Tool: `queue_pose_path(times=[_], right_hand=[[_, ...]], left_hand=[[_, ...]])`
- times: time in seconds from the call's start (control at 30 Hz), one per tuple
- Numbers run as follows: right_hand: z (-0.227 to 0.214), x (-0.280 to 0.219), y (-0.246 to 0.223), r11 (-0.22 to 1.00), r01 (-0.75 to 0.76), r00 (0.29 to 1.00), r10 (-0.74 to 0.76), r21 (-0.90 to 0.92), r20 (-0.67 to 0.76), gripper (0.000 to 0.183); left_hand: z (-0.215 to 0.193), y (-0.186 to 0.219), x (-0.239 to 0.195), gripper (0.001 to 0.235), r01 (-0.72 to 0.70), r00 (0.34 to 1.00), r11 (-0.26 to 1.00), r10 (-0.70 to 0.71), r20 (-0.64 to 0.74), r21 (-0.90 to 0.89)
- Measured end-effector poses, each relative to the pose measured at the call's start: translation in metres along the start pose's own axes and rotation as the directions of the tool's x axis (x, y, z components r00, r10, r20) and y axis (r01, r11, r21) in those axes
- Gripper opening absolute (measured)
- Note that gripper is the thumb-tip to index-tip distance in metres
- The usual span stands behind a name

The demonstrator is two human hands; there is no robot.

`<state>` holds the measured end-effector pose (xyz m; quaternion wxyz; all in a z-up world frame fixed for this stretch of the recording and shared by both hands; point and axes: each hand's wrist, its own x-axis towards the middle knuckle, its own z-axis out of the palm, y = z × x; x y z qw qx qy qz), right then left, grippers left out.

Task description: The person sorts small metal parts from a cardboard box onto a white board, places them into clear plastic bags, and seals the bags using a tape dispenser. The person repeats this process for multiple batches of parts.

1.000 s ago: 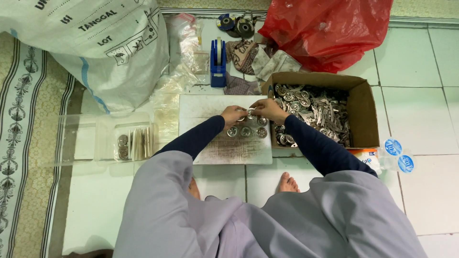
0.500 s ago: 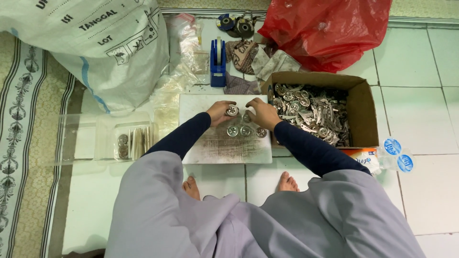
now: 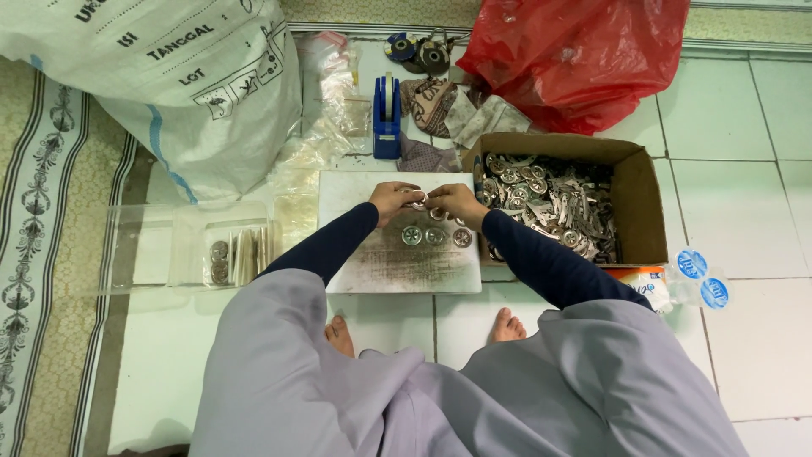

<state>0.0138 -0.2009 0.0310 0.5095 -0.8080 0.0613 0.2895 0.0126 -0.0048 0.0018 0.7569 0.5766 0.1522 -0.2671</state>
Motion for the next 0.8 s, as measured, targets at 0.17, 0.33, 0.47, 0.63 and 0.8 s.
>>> queue_pose_path(times=[0.17, 0.33, 0.47, 0.63, 0.8], right_hand=[[0.0, 0.03, 0.018, 1.0, 0.005, 0.999, -0.006, -0.023, -0.032, 0.041], [0.015, 0.025, 0.019, 0.942, 0.003, 0.995, -0.038, -0.336, -0.097, 0.033], [0.022, 0.018, 0.015, 0.908, 0.102, 0.988, -0.139, -0.407, -0.062, 0.031], [-0.002, 0.023, 0.004, 0.926, 0.136, 0.975, -0.187, -0.353, -0.117, 0.034], [-0.031, -0.014, -0.034, 0.988, 0.153, 0.986, -0.154, -0.011, -0.06, 0.063]], left_hand=[[-0.023, -0.01, 0.032, 0.053, 0.011, 0.994, 0.998, -0.004, -0.106, 0.067], [-0.032, 0.006, 0.036, 0.048, 0.026, 0.969, 0.997, -0.005, -0.248, 0.078], [-0.023, 0.031, 0.002, 0.05, 0.021, 0.986, 0.994, -0.038, -0.159, -0.109], [-0.005, 0.049, -0.026, 0.052, 0.034, 0.996, 0.971, -0.052, -0.072, -0.236], [0.021, 0.055, -0.034, 0.061, 0.023, 0.999, 0.991, -0.018, 0.038, -0.134]])
